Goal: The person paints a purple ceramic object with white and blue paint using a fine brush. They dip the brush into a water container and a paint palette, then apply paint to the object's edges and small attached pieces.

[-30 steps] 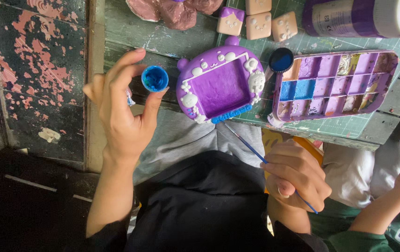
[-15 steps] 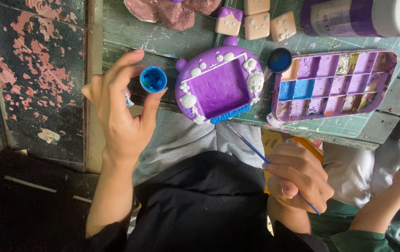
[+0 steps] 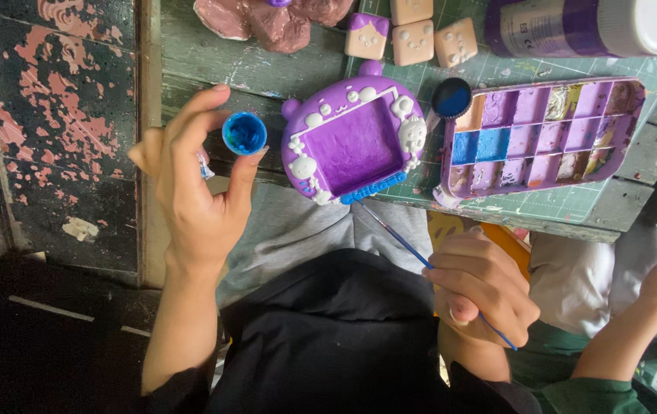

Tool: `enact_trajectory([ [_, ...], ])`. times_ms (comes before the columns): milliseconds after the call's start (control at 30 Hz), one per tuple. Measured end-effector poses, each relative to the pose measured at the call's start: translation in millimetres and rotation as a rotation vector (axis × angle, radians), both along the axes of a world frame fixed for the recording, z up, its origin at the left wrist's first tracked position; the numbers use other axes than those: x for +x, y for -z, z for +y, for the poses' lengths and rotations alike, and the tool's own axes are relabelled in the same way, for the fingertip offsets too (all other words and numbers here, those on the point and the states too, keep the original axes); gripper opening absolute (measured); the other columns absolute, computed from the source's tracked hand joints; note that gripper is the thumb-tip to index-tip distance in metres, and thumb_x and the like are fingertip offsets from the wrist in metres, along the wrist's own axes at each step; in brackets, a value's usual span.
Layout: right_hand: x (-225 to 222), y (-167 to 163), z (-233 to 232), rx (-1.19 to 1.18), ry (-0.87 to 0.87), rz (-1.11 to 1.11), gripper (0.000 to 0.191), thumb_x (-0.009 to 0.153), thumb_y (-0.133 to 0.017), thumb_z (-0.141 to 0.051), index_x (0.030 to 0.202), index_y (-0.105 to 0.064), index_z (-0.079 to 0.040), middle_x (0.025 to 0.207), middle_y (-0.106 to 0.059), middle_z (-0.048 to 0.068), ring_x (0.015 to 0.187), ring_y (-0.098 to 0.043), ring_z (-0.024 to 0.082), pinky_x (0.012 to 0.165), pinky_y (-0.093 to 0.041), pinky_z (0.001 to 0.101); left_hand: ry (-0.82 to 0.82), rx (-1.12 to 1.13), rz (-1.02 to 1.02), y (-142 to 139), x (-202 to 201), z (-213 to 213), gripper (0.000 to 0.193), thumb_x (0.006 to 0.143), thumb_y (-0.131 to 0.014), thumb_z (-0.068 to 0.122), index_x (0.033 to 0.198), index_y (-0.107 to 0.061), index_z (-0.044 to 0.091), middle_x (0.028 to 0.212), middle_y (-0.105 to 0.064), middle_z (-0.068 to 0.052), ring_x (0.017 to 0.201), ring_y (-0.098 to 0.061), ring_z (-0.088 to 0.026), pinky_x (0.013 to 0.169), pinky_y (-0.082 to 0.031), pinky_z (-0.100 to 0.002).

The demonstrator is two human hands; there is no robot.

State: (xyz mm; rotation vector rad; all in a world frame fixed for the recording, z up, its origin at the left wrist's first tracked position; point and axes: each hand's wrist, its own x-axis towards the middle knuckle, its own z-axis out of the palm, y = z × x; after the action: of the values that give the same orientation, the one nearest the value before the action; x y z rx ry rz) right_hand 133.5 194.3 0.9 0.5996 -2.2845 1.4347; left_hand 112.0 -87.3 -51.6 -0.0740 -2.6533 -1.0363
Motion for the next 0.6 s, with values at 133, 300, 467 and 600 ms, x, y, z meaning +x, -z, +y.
enact_trajectory([
  [133, -1.6, 6.2, -1.2, -0.043, 0.066, 0.076, 0.055, 0.11, -0.052, -0.037, 0.078, -0.062, 0.007, 0.064, -0.062, 0.011, 0.062, -0.064, 0.025, 0.053, -0.054, 0.037, -0.01, -0.012, -0.006, -1.2, 0.8, 0.1, 0.041, 0.112, -0.078, 0.03, 0.137, -0.057, 0.005, 0.145, -0.062, -0.001, 0.094, -0.052, -0.018, 0.091, -0.032, -0.032],
  [300, -2.9, 8.0, -1.4, -0.023, 0.072, 0.088, 0.055, 0.111, -0.052, -0.035, 0.077, -0.061, 0.007, 0.062, -0.061, 0.012, 0.059, -0.064, 0.026, 0.054, -0.053, 0.0378, -0.012, -0.011, -0.001, -1.4, 0.3, 0.9, 0.04, 0.112, -0.079, 0.029, 0.135, -0.057, 0.005, 0.146, -0.062, -0.002, 0.092, -0.051, -0.018, 0.09, -0.033, -0.031],
  [467, -2.1, 6.6, -0.5, -0.02, 0.064, 0.084, 0.053, 0.109, -0.054, -0.034, 0.077, -0.062, 0.008, 0.063, -0.062, 0.012, 0.06, -0.064, 0.026, 0.054, -0.053, 0.0377, -0.013, -0.01, -0.016, -2.0, 0.9, 0.4, 0.04, 0.113, -0.078, 0.029, 0.135, -0.057, 0.005, 0.146, -0.062, -0.001, 0.092, -0.051, -0.018, 0.091, -0.033, -0.031],
  [600, 2.4, 1.2, -0.1, -0.003, 0.046, 0.019, 0.052, 0.11, -0.055, -0.034, 0.081, -0.062, 0.008, 0.068, -0.063, 0.013, 0.065, -0.066, 0.028, 0.058, -0.054, 0.0387, -0.008, -0.011, -0.02, -3.0, 1.7, 0.0, 0.04, 0.113, -0.078, 0.029, 0.136, -0.056, 0.004, 0.146, -0.062, -0.002, 0.094, -0.051, -0.019, 0.091, -0.033, -0.031],
])
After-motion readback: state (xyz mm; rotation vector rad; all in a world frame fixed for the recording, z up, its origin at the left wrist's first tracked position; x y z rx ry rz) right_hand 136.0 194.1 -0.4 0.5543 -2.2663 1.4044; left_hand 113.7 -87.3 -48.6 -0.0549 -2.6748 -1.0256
